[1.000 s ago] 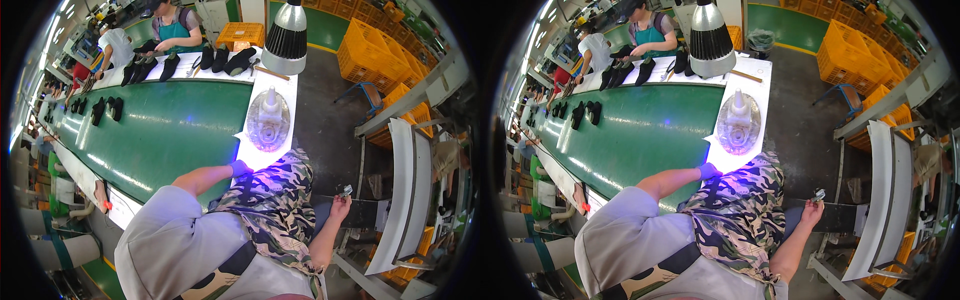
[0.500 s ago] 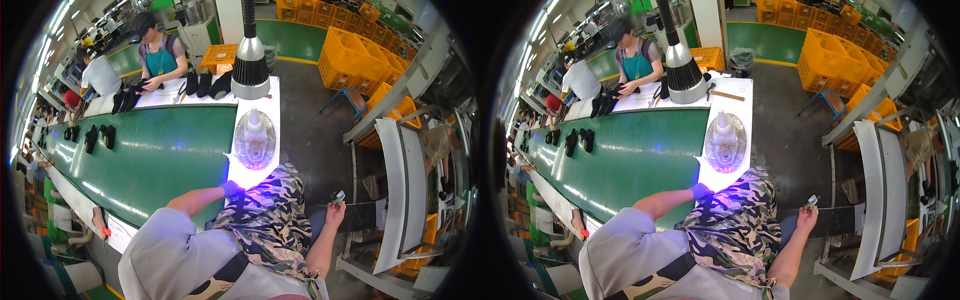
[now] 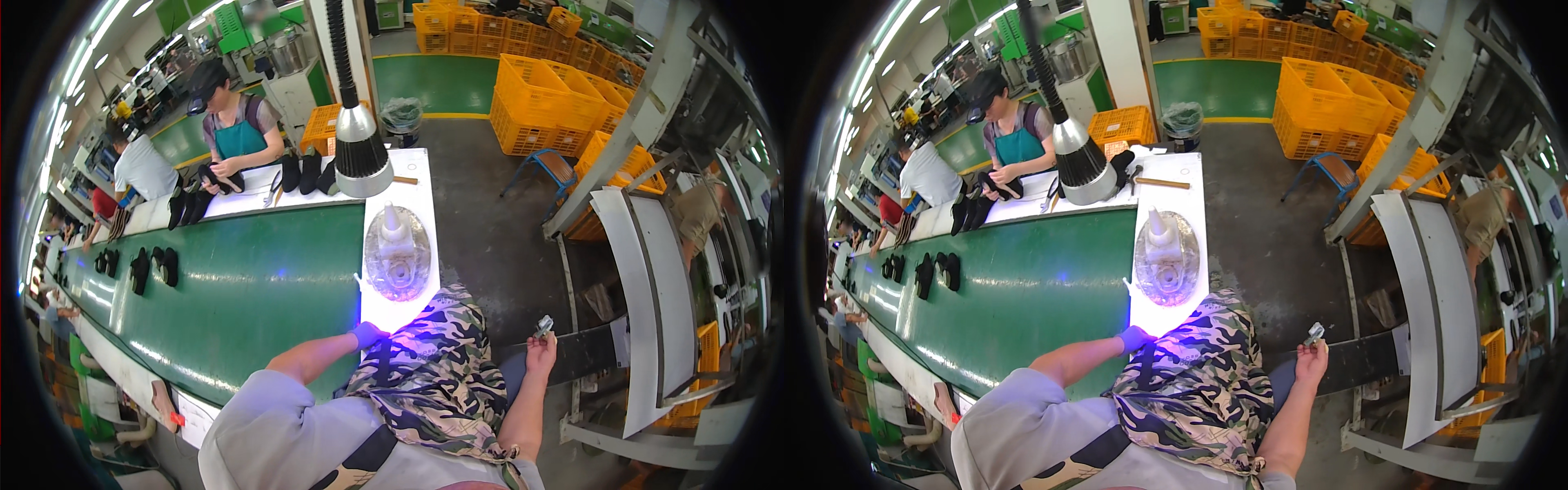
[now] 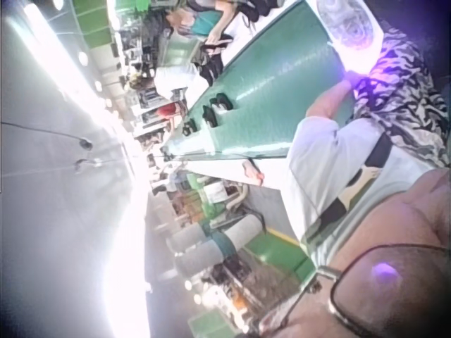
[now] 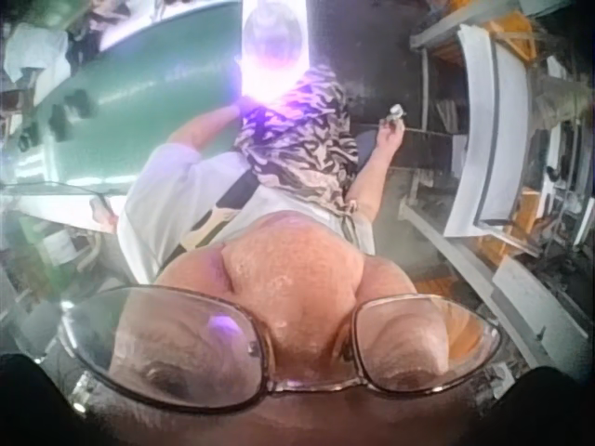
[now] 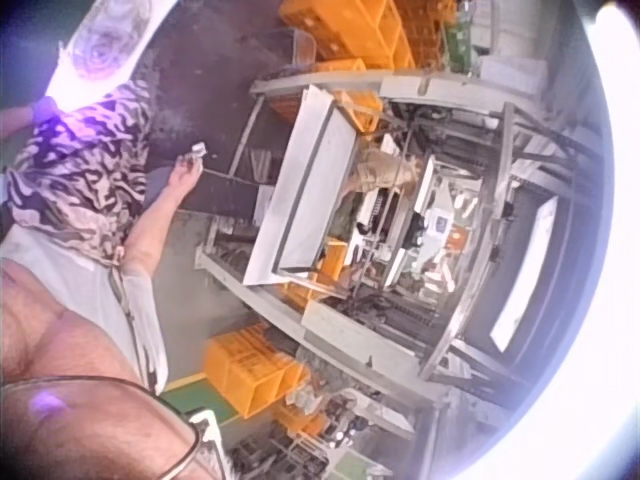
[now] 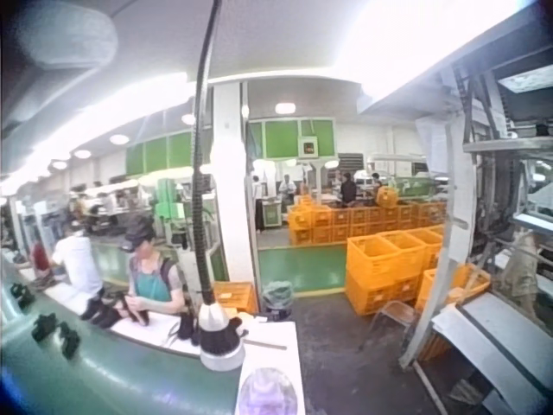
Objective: Apply adhesive or primer to the soles of black shoes using a small brush/applicator.
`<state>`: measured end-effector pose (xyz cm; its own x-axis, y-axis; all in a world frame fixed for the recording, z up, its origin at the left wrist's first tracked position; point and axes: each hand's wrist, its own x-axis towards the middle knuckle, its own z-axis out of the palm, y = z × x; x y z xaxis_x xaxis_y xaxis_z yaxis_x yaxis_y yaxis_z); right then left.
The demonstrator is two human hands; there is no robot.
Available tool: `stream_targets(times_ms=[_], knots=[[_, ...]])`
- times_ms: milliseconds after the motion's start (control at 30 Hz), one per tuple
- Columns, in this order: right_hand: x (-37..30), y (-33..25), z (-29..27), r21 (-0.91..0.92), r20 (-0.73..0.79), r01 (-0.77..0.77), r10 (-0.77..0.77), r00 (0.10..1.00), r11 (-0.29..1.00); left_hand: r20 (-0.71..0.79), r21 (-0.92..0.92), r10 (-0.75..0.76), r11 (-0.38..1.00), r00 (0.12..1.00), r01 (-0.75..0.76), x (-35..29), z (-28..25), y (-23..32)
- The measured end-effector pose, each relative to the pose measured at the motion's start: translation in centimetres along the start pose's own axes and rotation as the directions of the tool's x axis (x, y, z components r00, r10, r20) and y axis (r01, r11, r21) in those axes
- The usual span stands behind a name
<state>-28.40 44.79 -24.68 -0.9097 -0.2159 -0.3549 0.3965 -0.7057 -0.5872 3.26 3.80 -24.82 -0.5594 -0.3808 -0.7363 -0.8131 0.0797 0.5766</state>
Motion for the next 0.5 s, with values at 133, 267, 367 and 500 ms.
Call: stream_targets(times_ms=[133,267,367,500], knots=[[-0.1,0.1,0.4,-0.002,0.001,-0.002,0.002,1.000,1.000,0.020,0.060,0.082,0.995,0.996,-0.083,0.7,-0.1,-0.8],[-0.1,0.0,0.4,-0.008,0.001,0.008,-0.008,1.000,1.000,0.000,-0.026,0.026,0.999,1.000,-0.026,0.0,0.0,0.0],[-0.2,0.1,0.7,-0.005,-0.003,0.005,-0.005,1.000,1.000,-0.007,-0.017,0.031,0.999,0.999,-0.031,-0.9,-0.2,0.7],[-0.3,-0.1,0.5,0.006,-0.014,0.003,-0.003,1.000,1.000,-0.005,-0.050,0.023,0.998,1.000,-0.023,-1.5,-0.2,1.3]])
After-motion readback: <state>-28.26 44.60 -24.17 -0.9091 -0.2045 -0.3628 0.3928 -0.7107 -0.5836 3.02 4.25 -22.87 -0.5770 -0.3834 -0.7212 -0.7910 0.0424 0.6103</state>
